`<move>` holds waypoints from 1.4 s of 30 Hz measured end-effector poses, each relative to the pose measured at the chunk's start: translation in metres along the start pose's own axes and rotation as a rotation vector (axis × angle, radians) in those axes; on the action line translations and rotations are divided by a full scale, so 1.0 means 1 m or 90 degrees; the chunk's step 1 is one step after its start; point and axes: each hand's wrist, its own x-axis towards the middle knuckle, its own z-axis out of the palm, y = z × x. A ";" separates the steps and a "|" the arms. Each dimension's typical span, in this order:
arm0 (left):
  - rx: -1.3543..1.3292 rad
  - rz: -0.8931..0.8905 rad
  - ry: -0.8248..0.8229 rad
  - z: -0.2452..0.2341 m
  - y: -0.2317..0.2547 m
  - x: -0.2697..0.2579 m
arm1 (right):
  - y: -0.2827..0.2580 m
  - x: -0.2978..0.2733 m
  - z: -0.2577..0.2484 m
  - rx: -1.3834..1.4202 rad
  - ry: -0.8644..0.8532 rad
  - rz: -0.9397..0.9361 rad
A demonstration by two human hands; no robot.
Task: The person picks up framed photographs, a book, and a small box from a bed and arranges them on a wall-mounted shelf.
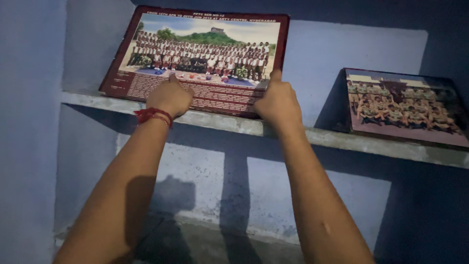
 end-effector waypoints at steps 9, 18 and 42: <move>0.038 0.075 0.066 0.014 -0.008 0.010 | -0.006 -0.004 0.003 0.017 0.042 0.040; -0.037 0.233 0.259 0.031 -0.027 0.016 | 0.051 -0.031 -0.054 -0.015 0.258 -0.191; -0.248 0.190 -0.217 0.190 0.398 -0.038 | 0.341 -0.013 -0.212 -0.225 -0.008 0.365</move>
